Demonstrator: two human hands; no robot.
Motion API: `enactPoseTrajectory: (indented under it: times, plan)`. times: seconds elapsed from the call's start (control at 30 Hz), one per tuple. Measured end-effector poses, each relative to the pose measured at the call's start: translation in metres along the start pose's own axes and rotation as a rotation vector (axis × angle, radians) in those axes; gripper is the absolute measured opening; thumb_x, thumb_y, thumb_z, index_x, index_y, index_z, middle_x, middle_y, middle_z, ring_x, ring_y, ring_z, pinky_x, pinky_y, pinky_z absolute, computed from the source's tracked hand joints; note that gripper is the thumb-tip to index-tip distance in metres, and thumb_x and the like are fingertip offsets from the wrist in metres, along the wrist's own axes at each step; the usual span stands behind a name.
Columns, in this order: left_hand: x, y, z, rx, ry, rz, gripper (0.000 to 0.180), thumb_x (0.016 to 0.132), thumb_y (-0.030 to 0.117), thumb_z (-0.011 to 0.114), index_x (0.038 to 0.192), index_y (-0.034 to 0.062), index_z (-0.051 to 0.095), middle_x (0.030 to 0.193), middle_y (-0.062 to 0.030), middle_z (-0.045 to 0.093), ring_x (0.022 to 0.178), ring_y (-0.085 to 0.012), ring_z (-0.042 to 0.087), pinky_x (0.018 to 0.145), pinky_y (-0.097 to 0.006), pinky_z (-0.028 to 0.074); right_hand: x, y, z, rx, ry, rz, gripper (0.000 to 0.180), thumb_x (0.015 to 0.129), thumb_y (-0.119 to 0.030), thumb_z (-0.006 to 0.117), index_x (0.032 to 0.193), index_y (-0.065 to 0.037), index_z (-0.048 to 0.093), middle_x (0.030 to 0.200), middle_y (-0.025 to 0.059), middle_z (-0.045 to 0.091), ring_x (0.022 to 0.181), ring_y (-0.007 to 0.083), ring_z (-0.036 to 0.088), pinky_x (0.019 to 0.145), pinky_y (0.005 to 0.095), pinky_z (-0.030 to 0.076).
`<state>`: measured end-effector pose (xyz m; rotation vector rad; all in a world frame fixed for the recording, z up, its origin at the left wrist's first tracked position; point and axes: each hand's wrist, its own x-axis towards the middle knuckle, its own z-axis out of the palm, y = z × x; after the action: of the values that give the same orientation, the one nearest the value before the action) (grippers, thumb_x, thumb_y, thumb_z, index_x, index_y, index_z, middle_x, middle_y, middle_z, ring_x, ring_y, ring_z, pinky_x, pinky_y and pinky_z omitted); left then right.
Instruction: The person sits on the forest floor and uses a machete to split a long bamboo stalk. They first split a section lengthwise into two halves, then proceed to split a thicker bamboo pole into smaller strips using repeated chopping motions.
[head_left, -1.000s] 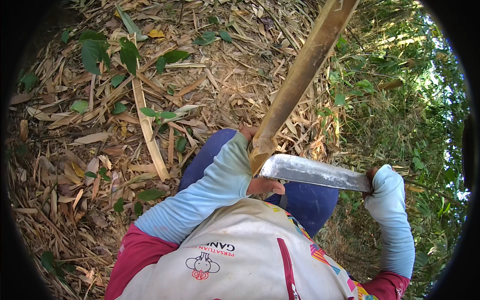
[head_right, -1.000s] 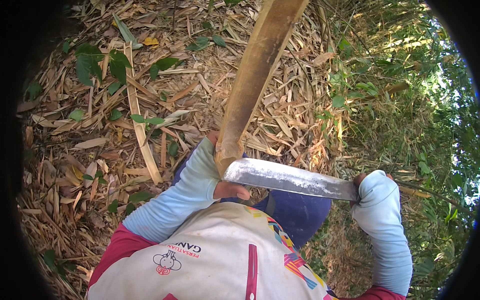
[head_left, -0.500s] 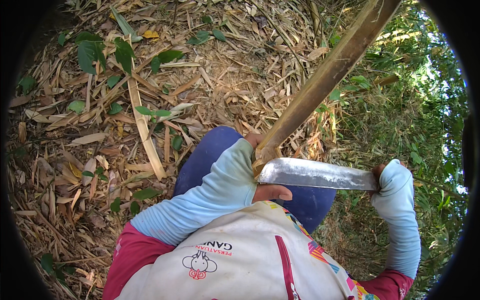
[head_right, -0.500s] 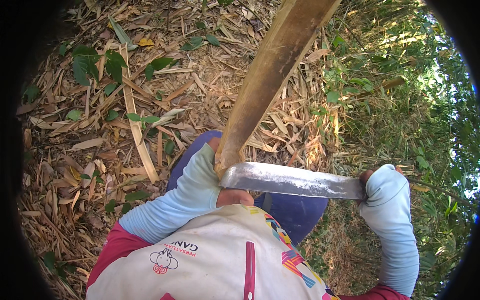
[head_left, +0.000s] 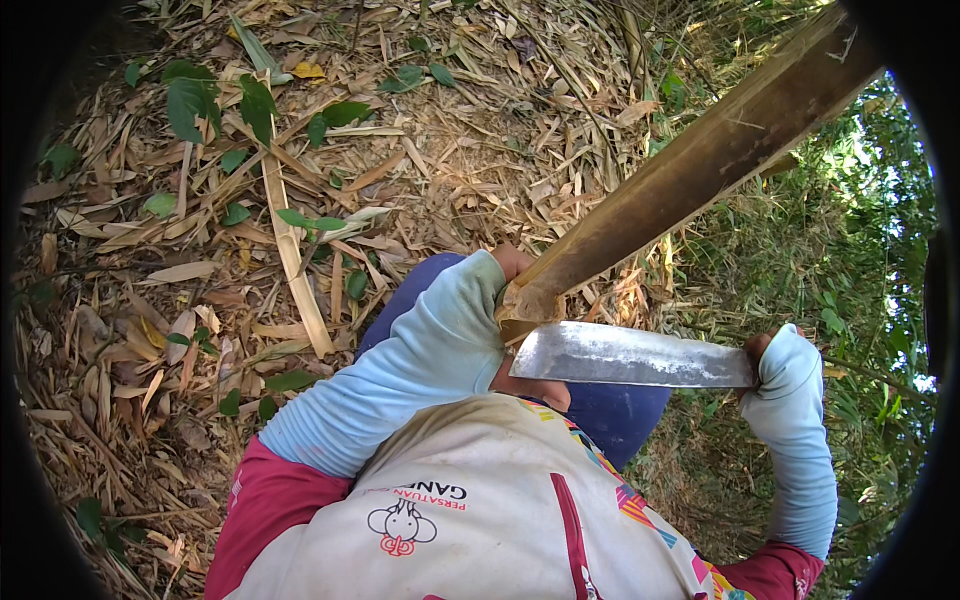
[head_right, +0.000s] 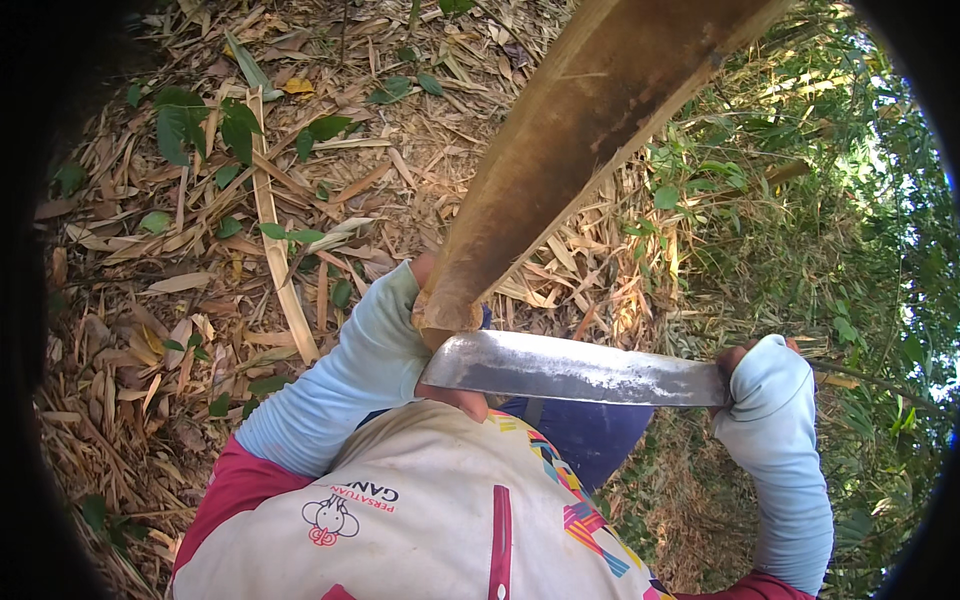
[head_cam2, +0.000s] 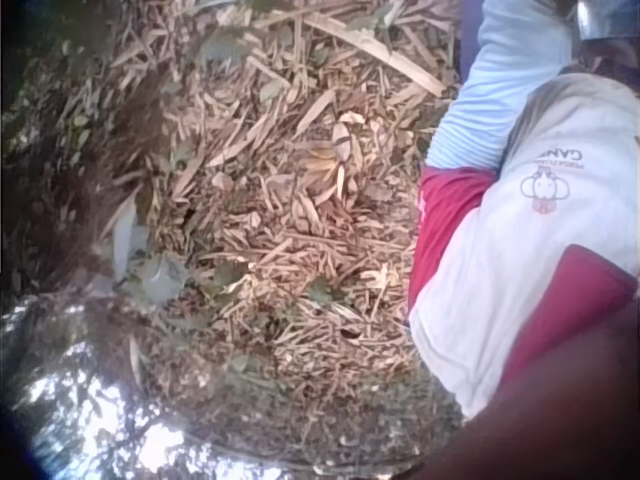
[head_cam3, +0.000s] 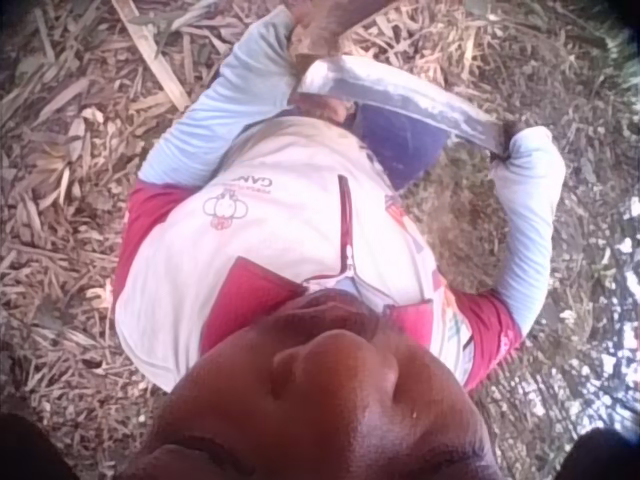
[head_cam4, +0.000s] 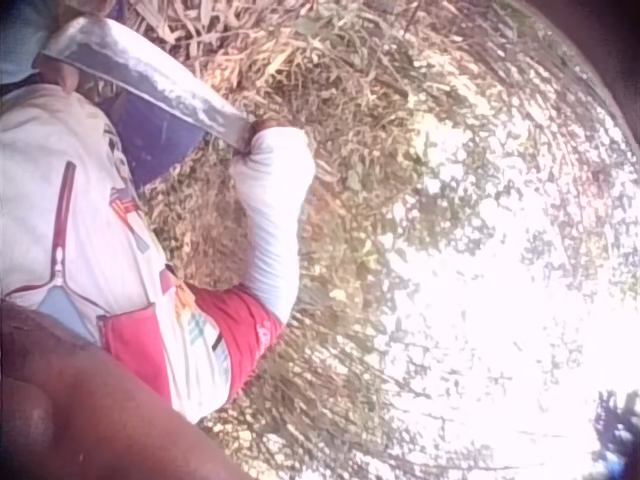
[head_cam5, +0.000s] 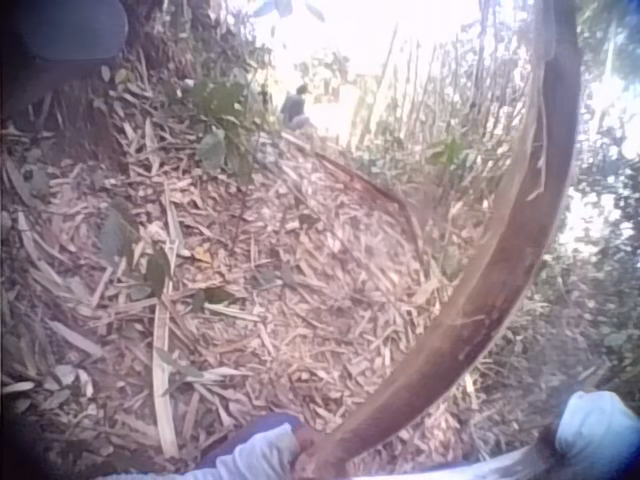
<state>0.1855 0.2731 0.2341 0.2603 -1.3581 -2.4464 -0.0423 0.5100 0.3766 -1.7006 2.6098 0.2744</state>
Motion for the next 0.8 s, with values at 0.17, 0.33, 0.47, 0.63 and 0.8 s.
enactPoseTrajectory:
  times: [0.17, 0.33, 0.47, 0.63, 0.8]
  plan:
    - [0.000, 0.013, 0.008, -0.176, 0.065, -0.170, 0.068, 0.069, 0.024, 0.093, 0.122, 0.0035, 0.054, 0.103, -0.0061, 0.065, 0.092, -0.0097, 0.062, 0.082, -0.027, 0.052, 0.000, 0.000, 0.001, -0.004, 0.009, -0.026, 0.026, 0.059, -0.009, 0.076, 0.082, -0.011, 0.065, 0.073, 0.0105, 0.058, 0.074, 0.0350, 0.057, 0.074, 0.0442, 0.048]
    - [-0.004, 0.019, 0.007, 0.551, 0.060, 0.059, 0.068, 0.070, 0.022, 0.092, 0.122, 0.0024, 0.054, 0.099, -0.0020, 0.065, 0.088, -0.0093, 0.060, 0.078, -0.027, 0.051, 0.000, -0.002, 0.000, 0.001, 0.005, 0.014, 0.024, 0.060, -0.009, 0.076, 0.081, -0.009, 0.065, 0.074, 0.0117, 0.058, 0.075, 0.0362, 0.057, 0.071, 0.0438, 0.048]
    - [-0.006, 0.020, 0.011, 0.606, 0.113, 0.162, 0.073, 0.057, 0.028, 0.099, 0.116, 0.0057, 0.061, 0.096, -0.0060, 0.065, 0.090, -0.0171, 0.064, 0.081, -0.030, 0.051, 0.003, -0.005, -0.005, 0.056, -0.017, 0.041, 0.021, 0.060, -0.008, 0.076, 0.078, -0.008, 0.065, 0.072, 0.0130, 0.059, 0.074, 0.0366, 0.058, 0.070, 0.0430, 0.048]
    - [-0.007, 0.023, 0.012, 0.681, 0.094, 0.173, 0.088, 0.049, 0.043, 0.100, 0.117, 0.0023, 0.062, 0.096, -0.0084, 0.066, 0.089, -0.0186, 0.064, 0.080, -0.032, 0.051, 0.007, -0.014, -0.013, 0.045, -0.079, -0.025, 0.023, 0.060, -0.004, 0.077, 0.080, -0.006, 0.066, 0.071, 0.0142, 0.060, 0.070, 0.0357, 0.060, 0.063, 0.0403, 0.048]
    - [-0.005, 0.029, 0.015, 0.648, 0.050, 0.084, 0.086, 0.048, 0.045, 0.100, 0.113, 0.0021, 0.064, 0.094, -0.0100, 0.067, 0.088, -0.0196, 0.065, 0.079, -0.034, 0.051, 0.007, -0.014, -0.015, 0.065, -0.045, -0.054, 0.024, 0.061, -0.003, 0.078, 0.081, -0.004, 0.065, 0.072, 0.0151, 0.060, 0.068, 0.0360, 0.060, 0.059, 0.0396, 0.047]
